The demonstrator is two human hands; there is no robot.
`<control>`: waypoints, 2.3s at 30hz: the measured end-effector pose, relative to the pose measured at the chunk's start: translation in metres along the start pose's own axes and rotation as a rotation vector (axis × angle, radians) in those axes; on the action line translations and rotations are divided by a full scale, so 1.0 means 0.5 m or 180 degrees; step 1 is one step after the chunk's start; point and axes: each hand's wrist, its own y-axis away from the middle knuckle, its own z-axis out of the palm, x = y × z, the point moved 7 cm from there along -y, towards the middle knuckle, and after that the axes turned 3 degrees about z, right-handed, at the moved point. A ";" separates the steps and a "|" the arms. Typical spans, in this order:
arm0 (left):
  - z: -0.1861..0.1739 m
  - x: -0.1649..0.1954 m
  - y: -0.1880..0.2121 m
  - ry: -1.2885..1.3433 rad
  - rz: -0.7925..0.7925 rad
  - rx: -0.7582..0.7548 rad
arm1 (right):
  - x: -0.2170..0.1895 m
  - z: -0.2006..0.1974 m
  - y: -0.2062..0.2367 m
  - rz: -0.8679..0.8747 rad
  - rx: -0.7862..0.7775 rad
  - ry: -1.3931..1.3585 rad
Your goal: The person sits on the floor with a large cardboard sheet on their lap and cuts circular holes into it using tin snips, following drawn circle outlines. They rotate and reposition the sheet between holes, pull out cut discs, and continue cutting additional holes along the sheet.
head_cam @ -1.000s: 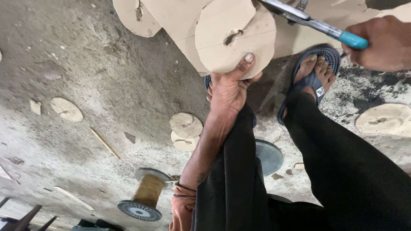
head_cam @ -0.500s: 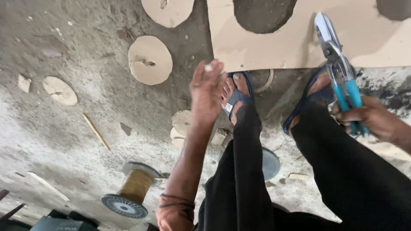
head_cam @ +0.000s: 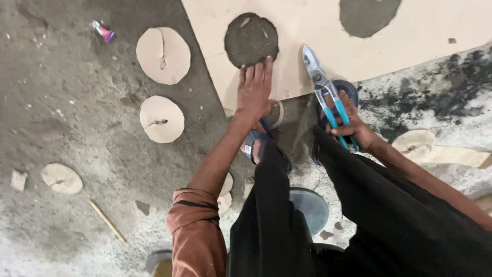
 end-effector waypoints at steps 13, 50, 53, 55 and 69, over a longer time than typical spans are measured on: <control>-0.283 -0.019 -0.024 -0.0080 -0.0105 -0.0376 | 0.151 -0.181 0.313 -0.0549 0.1230 -0.1523; -0.627 0.144 1.290 -0.0222 -0.0945 0.2283 | -0.052 -0.026 1.036 -0.3530 0.1244 -0.0802; -0.625 0.125 1.288 -0.0325 -0.0847 0.2161 | -0.012 -0.035 1.074 -0.3448 0.1436 -0.0647; -0.621 0.117 1.274 -0.0505 -0.0729 0.2104 | -0.001 -0.036 1.086 -0.3419 0.1555 -0.0560; -0.857 0.496 0.717 -0.0444 0.1340 0.2436 | 0.114 0.130 1.159 -0.2378 0.1532 -0.0266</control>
